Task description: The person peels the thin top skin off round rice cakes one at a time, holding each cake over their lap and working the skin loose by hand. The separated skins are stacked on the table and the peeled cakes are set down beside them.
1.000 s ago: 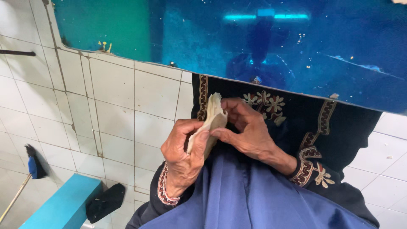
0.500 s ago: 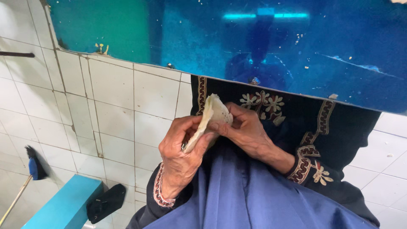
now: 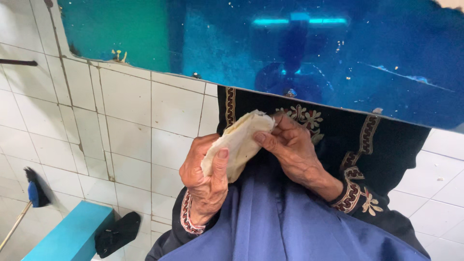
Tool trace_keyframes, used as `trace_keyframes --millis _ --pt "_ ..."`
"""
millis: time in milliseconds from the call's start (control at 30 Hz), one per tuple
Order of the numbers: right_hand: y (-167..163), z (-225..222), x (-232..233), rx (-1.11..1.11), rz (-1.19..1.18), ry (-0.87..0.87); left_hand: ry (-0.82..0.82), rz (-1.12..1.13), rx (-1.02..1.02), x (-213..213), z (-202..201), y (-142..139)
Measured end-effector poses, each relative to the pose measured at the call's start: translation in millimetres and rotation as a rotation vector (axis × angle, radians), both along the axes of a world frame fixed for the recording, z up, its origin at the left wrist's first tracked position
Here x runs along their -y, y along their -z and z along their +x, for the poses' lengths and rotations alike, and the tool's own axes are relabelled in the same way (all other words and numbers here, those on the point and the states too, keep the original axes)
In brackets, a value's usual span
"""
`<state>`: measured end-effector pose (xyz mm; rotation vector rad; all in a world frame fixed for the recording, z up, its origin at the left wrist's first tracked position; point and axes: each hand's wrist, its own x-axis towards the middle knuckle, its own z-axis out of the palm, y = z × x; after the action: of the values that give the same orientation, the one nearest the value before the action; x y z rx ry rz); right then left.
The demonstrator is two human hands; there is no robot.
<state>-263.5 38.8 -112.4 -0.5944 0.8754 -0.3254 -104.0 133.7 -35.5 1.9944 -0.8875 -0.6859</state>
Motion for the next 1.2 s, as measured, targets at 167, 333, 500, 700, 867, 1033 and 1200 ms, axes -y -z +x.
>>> trace_keyframes --millis 167,333,500,700,867,1033,1200 --pt "-12 0 3 0.115 0.086 0.103 -0.128 -0.035 0.012 -4 -4 -4" --pt "-24 -3 2 0.079 0.006 -0.024 -0.015 -0.134 0.036 -9 -6 -12" --pt "-24 -8 -5 0.020 -0.029 -0.004 -0.165 -0.143 -0.175 -20 -4 -9" --pt "-28 -24 -5 0.178 0.032 0.111 -0.487 -0.287 -0.515 -27 0 2" --pt "-42 -36 6 0.129 0.129 0.170 -0.515 -0.343 -0.565 -29 8 -11" --pt "-61 -51 12 0.117 0.079 0.212 -0.552 -0.367 -0.619 -25 18 -23" --pt "-83 -83 19 0.072 -0.060 0.285 -0.583 -0.319 -0.619 -25 25 -28"
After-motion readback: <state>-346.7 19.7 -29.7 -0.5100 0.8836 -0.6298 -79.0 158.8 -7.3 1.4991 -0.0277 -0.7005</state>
